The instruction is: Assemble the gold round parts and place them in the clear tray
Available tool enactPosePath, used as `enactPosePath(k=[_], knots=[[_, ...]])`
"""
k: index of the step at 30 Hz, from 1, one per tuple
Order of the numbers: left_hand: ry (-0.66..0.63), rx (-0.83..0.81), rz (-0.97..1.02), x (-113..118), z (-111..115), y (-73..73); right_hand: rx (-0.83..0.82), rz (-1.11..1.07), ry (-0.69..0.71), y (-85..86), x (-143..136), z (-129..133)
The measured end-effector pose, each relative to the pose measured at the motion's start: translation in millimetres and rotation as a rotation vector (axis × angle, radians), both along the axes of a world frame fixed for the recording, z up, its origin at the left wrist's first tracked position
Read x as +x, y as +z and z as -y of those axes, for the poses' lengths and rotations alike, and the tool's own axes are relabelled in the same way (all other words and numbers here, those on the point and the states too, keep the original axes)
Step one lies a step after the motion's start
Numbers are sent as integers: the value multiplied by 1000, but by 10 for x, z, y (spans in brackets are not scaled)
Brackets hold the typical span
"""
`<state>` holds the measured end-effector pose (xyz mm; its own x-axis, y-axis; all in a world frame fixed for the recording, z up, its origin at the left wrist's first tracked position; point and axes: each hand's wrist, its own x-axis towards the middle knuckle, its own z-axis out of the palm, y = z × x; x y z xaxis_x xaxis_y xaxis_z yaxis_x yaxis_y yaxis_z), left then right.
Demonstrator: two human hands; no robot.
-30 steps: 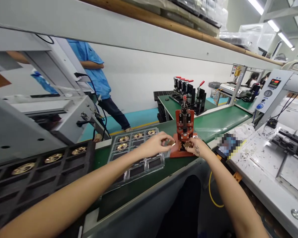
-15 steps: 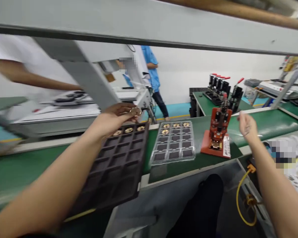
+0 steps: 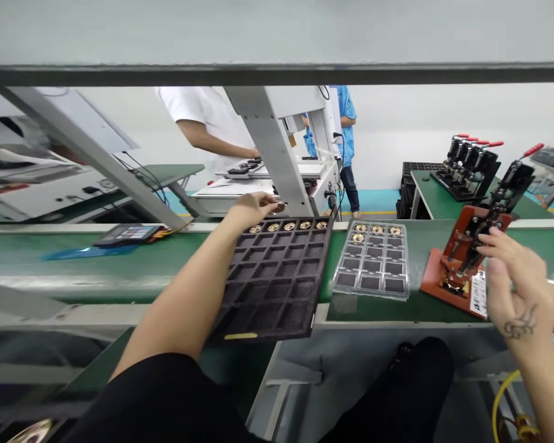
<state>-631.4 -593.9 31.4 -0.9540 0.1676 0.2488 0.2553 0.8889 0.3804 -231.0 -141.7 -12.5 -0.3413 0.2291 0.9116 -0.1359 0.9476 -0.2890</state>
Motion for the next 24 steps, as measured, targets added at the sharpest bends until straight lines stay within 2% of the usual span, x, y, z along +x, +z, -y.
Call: enactPosePath(k=[2, 4, 8, 11, 13, 16, 19, 22, 24], knots=[[-49, -17, 11, -23, -42, -145, -24, 64, 126, -139, 36, 3], [-124, -39, 36, -26, -173, -335, -76, 124, 157, -158, 49, -6], [-263, -83, 80, 32, -518, -794, -102, 196, 119, -103, 172, 53], [-336, -127, 106, 92, -645, -1044, -125, 253, 51, -220, 460, 122], [-371, -162, 123, 109, -680, -1106, -165, 314, 7, -380, 732, 144], [-428, -200, 118, 106, -849, -1098, -258, 406, -21, -614, 1111, 157], [-493, -211, 87, 129, -1275, -1108, -331, 454, -49, -710, 1288, 202], [-513, -242, 116, 197, -1781, -1173, -329, 463, -71, -682, 1306, 290], [-484, -274, 163, 241, -2016, -1195, -295, 465, -60, -659, 1343, 345]])
